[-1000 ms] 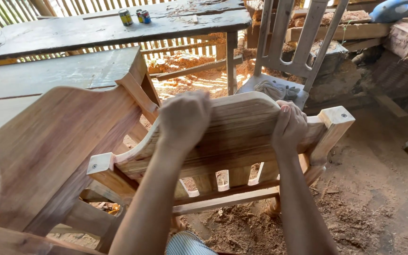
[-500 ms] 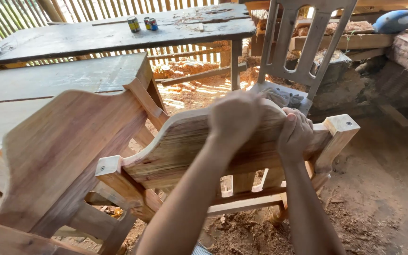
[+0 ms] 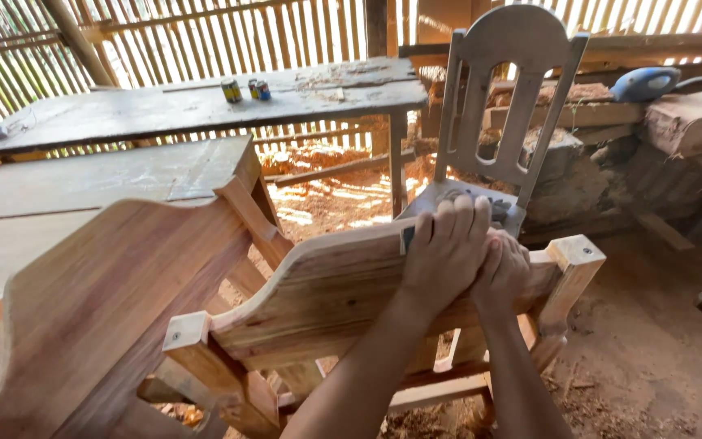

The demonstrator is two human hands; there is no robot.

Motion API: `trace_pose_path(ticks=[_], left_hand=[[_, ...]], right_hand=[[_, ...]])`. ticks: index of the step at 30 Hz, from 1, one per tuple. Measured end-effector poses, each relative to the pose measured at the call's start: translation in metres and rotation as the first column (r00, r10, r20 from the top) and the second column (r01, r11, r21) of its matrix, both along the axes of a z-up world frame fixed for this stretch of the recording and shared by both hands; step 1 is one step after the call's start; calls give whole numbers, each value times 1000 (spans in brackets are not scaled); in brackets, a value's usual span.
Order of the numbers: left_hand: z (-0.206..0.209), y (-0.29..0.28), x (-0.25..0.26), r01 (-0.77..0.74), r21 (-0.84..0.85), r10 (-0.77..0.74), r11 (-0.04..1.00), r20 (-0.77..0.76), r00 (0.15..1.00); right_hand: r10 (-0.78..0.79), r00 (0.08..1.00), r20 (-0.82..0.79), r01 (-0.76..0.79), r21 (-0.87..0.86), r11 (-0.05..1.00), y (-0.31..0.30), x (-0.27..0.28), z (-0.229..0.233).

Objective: Sanding the wooden backrest of a chair using a piece of sandpaper.

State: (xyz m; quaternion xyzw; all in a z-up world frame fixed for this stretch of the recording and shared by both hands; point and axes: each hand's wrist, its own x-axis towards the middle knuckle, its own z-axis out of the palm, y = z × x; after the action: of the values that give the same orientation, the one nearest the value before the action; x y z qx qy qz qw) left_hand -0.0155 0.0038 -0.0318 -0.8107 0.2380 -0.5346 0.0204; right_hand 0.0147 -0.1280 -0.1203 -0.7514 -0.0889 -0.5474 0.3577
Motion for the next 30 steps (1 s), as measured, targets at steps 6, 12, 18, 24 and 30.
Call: trace_pose_path(ticks=[6,12,18,24,30], left_hand=[[-60,96,0,-58,-72,52,996,-79,995],[-70,84,0,-195,-351,186,916,-59,981],[-38,-4,15,-28,-129,2,991,-196,981],[-5,25,12,-21,135,45,991,-184,982],[61,64,5,-74,67,99,995,-586,804]], right_hand=[[41,999,0,-41,21,999,2,-6,9],[24,1000,-16,-23,38,999,4,-12,8],[29,999,-29,-28,32,999,1,1,3],[152,975,-159,-120,197,973,5,7,14],[194,981,-28,-169,376,911,38,21,18]])
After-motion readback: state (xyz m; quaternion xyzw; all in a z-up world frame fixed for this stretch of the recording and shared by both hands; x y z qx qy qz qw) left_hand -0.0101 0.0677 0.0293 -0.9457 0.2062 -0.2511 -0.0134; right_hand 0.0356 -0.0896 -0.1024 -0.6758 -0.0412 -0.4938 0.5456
